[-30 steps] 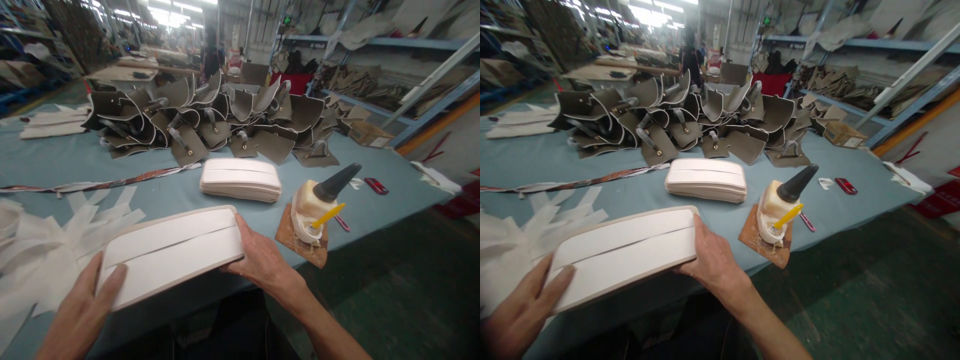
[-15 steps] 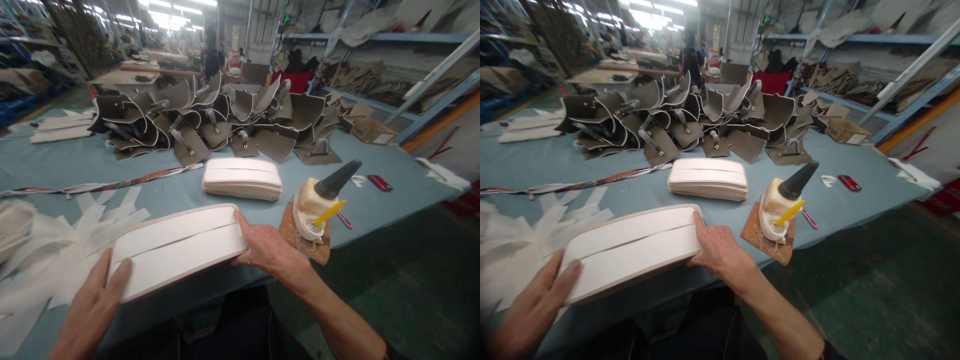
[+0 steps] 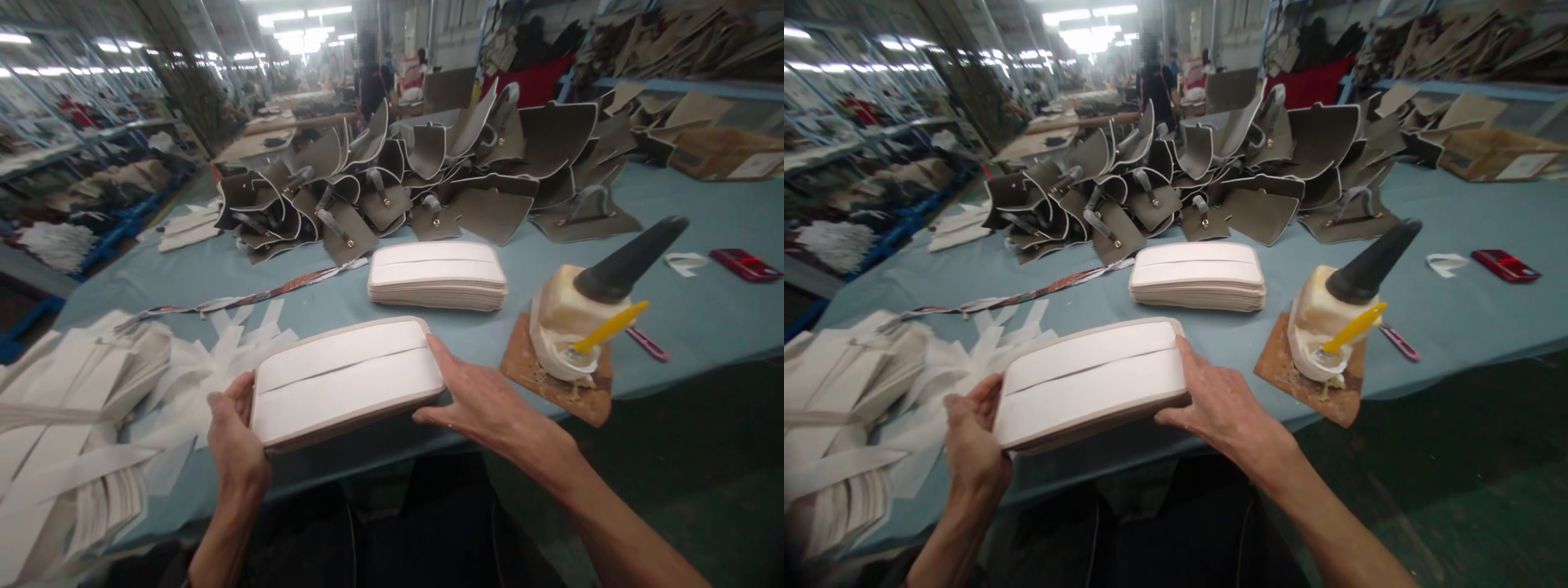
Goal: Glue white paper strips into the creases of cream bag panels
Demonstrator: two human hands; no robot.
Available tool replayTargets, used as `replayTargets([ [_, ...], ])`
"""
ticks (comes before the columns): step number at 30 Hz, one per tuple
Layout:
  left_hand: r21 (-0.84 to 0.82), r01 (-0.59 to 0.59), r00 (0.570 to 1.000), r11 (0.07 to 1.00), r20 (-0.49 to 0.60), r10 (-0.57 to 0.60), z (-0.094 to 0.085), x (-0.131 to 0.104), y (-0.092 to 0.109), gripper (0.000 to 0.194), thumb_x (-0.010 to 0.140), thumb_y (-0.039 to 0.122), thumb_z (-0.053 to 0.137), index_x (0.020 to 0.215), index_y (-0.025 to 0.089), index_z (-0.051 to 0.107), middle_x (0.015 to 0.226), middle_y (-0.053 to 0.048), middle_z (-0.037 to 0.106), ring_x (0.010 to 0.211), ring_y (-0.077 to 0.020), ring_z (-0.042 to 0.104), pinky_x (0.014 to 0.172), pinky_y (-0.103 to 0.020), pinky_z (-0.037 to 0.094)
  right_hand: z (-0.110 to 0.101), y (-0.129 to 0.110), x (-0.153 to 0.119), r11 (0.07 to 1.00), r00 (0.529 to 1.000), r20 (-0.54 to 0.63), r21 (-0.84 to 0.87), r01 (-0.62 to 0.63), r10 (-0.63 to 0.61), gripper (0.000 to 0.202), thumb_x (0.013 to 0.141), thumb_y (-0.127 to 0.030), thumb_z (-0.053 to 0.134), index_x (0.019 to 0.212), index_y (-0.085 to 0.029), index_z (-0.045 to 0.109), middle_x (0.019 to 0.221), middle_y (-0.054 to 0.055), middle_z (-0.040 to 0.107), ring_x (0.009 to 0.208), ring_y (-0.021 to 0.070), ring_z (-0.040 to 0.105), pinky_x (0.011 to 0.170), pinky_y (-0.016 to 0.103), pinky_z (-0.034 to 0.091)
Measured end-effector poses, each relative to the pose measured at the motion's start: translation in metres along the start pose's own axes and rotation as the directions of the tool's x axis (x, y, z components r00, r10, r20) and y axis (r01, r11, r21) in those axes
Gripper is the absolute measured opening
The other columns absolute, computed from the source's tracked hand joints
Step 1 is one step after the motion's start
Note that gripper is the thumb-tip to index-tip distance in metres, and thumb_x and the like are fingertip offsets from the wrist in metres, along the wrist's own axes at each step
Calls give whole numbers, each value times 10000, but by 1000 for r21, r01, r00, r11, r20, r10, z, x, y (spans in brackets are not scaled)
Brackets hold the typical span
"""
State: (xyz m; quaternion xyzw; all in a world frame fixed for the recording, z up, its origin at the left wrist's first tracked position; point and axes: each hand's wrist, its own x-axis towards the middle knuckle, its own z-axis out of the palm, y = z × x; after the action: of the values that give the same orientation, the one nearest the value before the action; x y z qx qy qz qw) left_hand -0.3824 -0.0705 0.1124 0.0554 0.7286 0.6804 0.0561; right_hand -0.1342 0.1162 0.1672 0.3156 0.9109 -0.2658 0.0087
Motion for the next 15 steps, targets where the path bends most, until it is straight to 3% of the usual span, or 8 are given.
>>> replayTargets([
  [5,-88,26,1000,996,-3,-26,6,0,5,704,960,723,270,1085,173,690,1046,-90,770,1034,-263,724,908,-403,569,2,0,-3,1000,1000,-3,-23,-16,16,945,945,-456,717,1639,-54,218,1549,271,486,1358,421,560,1078,513,487],
  [15,-145,-3,999,989,-40,-3,2,6,-6,829,869,870,241,1002,182,684,1010,-92,766,969,-264,728,813,-372,584,10,-4,-5,998,999,-44,-57,28,-31,836,1000,-458,645,1613,-32,269,1502,305,517,1319,430,589,1030,549,534],
])
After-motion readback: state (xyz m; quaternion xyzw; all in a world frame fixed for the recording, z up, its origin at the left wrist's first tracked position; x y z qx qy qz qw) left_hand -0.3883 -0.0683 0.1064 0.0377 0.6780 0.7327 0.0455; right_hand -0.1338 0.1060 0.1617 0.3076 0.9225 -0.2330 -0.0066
